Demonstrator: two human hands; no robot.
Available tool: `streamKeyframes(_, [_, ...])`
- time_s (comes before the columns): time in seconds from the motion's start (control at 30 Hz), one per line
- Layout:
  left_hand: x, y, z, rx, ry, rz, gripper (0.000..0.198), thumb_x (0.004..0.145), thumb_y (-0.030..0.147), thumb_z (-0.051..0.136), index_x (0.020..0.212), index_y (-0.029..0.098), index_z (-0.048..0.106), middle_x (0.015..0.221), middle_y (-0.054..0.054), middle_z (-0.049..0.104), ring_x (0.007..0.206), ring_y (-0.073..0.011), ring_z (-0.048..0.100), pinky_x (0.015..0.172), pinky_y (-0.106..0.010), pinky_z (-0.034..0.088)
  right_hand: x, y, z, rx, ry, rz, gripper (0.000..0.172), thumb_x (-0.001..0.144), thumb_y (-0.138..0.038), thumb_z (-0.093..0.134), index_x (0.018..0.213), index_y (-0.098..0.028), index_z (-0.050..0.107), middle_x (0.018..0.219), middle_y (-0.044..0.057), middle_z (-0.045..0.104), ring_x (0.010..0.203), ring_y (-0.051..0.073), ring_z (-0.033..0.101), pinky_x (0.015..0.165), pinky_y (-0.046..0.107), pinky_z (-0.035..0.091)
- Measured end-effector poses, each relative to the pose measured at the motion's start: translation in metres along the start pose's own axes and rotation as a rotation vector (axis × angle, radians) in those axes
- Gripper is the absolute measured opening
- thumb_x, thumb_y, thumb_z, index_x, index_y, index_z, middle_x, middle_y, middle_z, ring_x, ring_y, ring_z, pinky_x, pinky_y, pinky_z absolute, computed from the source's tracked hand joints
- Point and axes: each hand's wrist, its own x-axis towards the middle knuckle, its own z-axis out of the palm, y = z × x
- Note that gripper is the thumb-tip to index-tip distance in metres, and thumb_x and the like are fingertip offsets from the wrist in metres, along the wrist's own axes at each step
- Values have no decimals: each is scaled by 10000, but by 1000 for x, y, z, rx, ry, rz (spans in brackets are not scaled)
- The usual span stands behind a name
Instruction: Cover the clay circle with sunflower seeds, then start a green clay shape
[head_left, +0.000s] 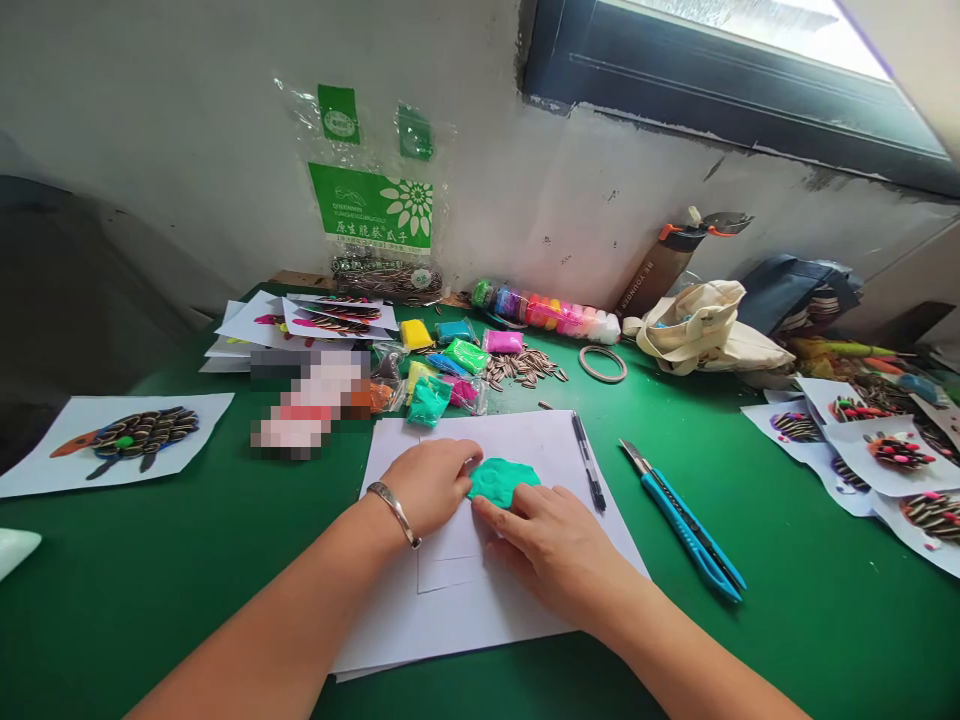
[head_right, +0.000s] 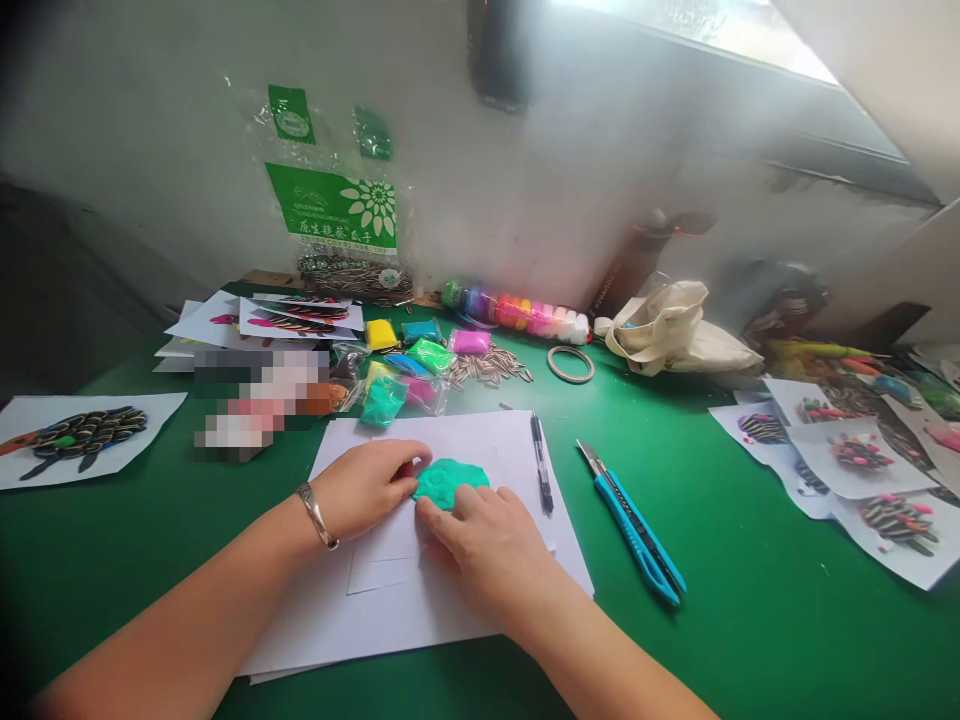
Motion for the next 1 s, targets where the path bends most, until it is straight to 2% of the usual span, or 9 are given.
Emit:
streamKeyframes(0.13, [0, -1, 0, -6, -2, 3, 221, 786, 120, 448, 896, 230, 605, 850, -20, 652, 777, -194, 582, 597, -263, 365, 1, 1, 1, 32, 8, 18, 481, 894, -274, 531, 1361, -319, 423, 774, 13, 560, 662, 159, 488, 597, 284, 293])
streamKeyframes(0.3, [-2, -1, -1, -15, -7, 14, 245, 800, 113, 435, 925, 232, 610, 900, -23, 661, 818, -191, 590, 641, -260, 392, 3, -3, 0, -19, 17, -5, 331, 919, -303, 484, 1245, -288, 539, 770, 26, 568, 645, 155, 481, 591, 295, 285])
streamKeyframes(0.57, [-1, 1, -2, -1, -7, 8, 236, 780, 106, 449, 897, 226, 614, 829, -20, 650, 759, -190, 584, 586, -257, 370, 2, -3, -1, -25, 11, -14, 389, 905, -289, 510, 1294, -291, 491, 806, 31, 583, 669, 159, 494, 604, 295, 298])
streamKeyframes(0.77, [-2, 1, -1, 1, 1, 2, 237, 783, 114, 446, 909, 226, 612, 842, -23, 651, 769, -192, 583, 594, -259, 370, 4, -7, -2, -33, -1, -7, 295, 931, -292, 454, 1206, -281, 563, 783, 36, 575, 656, 163, 490, 604, 303, 305])
streamKeyframes(0.93, [-1, 2, -3, -2, -7, 11, 231, 799, 124, 435, 909, 221, 614, 869, -26, 660, 790, -191, 586, 615, -261, 378, 0, 7, -1, 182, 25, 3, 449, 874, -248, 551, 1318, -265, 489, 777, 25, 566, 669, 158, 499, 598, 274, 348])
streamKeyframes(1.0, [-1, 2, -4, -9, -11, 21, 227, 818, 142, 427, 922, 221, 613, 887, -23, 663, 805, -187, 587, 637, -260, 387, -4, 17, -3, 321, 34, 12, 442, 882, -222, 533, 1322, -246, 493, 769, 18, 555, 658, 141, 499, 584, 249, 364])
